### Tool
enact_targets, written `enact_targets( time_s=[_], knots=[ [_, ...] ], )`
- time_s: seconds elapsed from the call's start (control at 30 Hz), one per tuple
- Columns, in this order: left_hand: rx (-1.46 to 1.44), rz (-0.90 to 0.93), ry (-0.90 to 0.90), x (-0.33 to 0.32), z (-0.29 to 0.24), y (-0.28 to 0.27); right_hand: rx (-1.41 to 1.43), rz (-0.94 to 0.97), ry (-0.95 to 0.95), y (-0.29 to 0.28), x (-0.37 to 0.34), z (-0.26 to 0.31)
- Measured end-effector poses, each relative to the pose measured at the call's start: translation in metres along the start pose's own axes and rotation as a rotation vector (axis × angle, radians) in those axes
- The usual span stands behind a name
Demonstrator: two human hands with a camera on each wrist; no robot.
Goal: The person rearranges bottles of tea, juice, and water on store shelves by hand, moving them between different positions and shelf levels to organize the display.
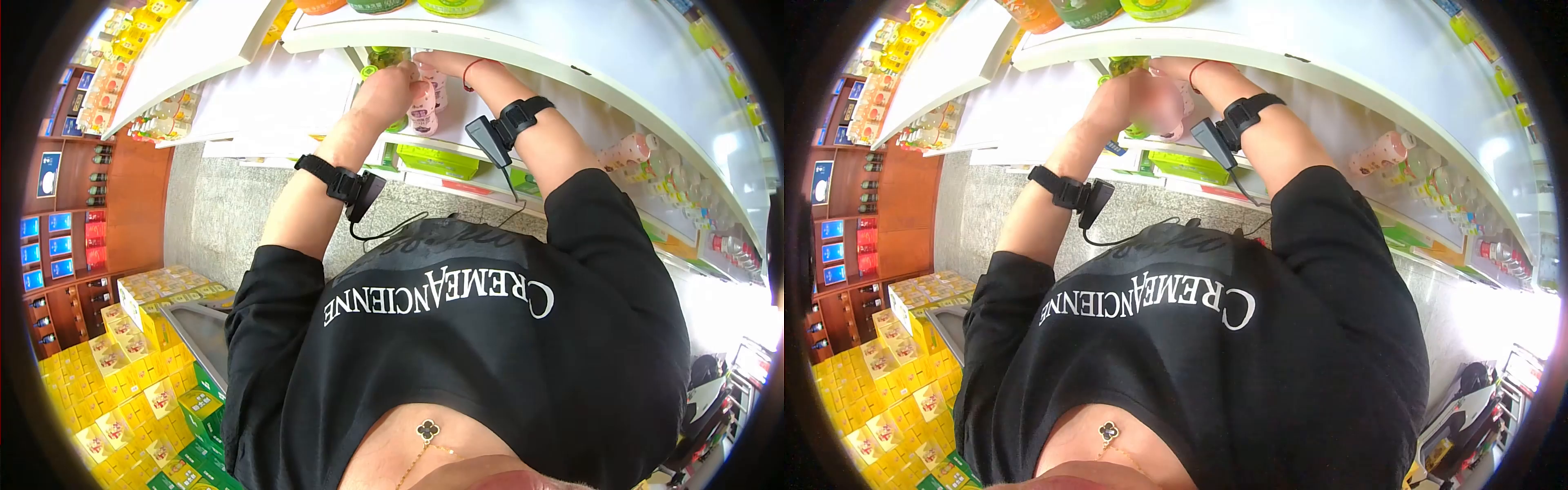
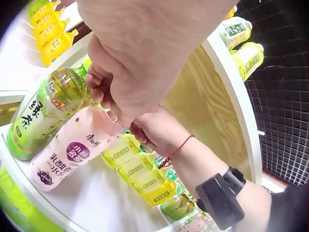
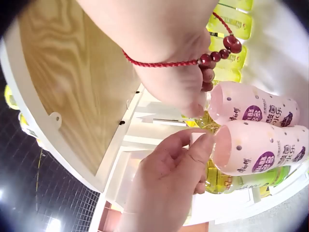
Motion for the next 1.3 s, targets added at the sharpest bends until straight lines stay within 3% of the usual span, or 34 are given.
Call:
enact_targets(
  time_s=[0.1, 0.17, 0.27, 0.4, 0.47, 0.57, 0.7, 0.77, 0.83, 0.9, 0.93, 0.97, 1.0, 1.07, 1.17, 1.23, 1.3],
  knots=[
    [-0.023, -0.033, 0.077, 0.003, 0.005, 0.005, 0.046, -0.073, -0.029, 0.004, 0.005, -0.008],
    [-0.035, -0.03, 0.092, 0.002, 0.006, 0.006, 0.055, -0.231, -0.136, 0.003, -0.005, -0.002],
    [-0.023, -0.021, 0.094, 0.003, 0.003, 0.005, 0.113, -0.285, -0.053, -0.002, -0.013, 0.011],
    [-0.017, -0.022, 0.075, 0.004, 0.002, 0.006, 0.045, -0.317, -0.125, -0.008, -0.03, 0.033],
    [-0.032, -0.051, 0.084, 0.004, 0.003, 0.007, 0.0, -0.394, -0.401, 0.011, 0.018, -0.003],
    [-0.066, -0.016, 0.002, 0.001, -0.004, 0.006, -0.005, -0.279, -0.352, 0.02, 0.033, -0.02],
    [-0.139, -0.041, -0.002, -0.003, -0.001, 0.009, -0.112, -0.288, -0.413, 0.005, -0.028, -0.034],
    [-0.142, -0.046, -0.02, -0.004, -0.003, 0.008, -0.307, -0.316, -0.383, -0.015, -0.08, -0.047],
    [-0.142, -0.032, -0.039, -0.006, -0.009, 0.004, -0.261, -0.502, -0.448, -0.021, -0.112, -0.099],
    [-0.142, -0.026, -0.063, -0.005, -0.009, 0.008, -0.297, -0.585, -0.361, -0.047, -0.162, -0.139],
    [-0.167, -0.048, -0.044, -0.004, -0.007, 0.011, -0.296, -0.662, -0.204, -0.058, -0.186, -0.161],
    [-0.191, -0.071, -0.029, -0.004, -0.005, 0.014, -0.661, -0.65, -0.104, -0.08, -0.221, -0.157],
    [-0.191, -0.044, -0.057, -0.007, -0.01, 0.011, -0.731, -0.659, 0.076, -0.093, -0.243, -0.17],
    [-0.18, -0.1, -0.045, -0.004, -0.005, 0.019, -0.78, -0.665, 0.219, -0.113, -0.275, -0.209],
    [-0.169, -0.164, -0.057, -0.005, -0.001, 0.02, -0.827, -0.807, 0.051, -0.119, -0.297, -0.224],
    [-0.167, -0.112, -0.054, -0.006, -0.002, 0.019, -0.522, -0.57, 0.321, -0.125, -0.3, -0.21],
    [-0.145, -0.146, -0.069, -0.008, -0.004, 0.019, -0.54, -0.571, 0.271, -0.126, -0.29, -0.24]
  ],
)
Point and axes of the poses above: each hand's wrist, its own x-axis towards the middle knuckle, its own y-axis out of the palm, z = x × y, the point moved 1 cm from there along x, towards the middle knuckle, and after that the axes turned 12 degrees about -y, right-handed, at the moved point
